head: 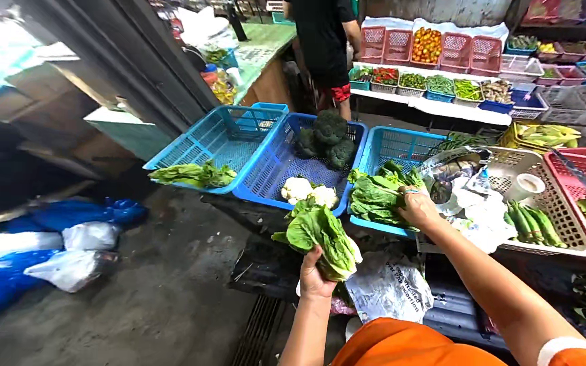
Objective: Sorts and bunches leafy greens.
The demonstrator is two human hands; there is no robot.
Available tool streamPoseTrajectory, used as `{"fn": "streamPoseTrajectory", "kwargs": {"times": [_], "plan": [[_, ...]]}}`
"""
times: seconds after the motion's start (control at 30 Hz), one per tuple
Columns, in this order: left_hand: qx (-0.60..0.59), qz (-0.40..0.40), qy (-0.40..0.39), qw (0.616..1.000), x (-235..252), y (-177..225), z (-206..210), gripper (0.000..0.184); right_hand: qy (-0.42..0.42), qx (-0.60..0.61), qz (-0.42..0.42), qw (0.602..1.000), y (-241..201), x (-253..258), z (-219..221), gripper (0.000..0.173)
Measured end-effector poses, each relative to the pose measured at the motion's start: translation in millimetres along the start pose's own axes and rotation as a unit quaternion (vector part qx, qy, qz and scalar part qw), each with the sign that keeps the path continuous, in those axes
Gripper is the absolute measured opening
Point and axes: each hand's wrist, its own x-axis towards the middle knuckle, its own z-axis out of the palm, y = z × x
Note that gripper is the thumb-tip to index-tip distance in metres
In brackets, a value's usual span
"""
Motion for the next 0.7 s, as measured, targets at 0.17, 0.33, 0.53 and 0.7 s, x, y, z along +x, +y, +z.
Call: {"fn": "streamPoseTrajectory", "kwargs": {"times": [0.17, 0.33, 0.53, 0.7], "plan": [[0.008, 0.011, 0.045, 0.999, -2, -2, -17, 0.061, -0.012, 0.217, 0.047, 0.975, -20, -31, -36, 0.048], [0.027, 0.001, 0.095, 0.995, -4, -17, -25, 0.053, -0.05, 0.609, 0.037, 0.79, -71, -85, -29, 0.051], [0.045, 0.005, 0.082, 0.996, -15, -31, -12, 0.084, -0.115, 0.545, 0.014, 0.83, -116, -127, 10, 0.052], [0.054, -0.004, 0.071, 0.996, -22, -35, -12, 0.093, -0.124, 0.461, -0.008, 0.879, -106, -125, 6, 0.054]]}}
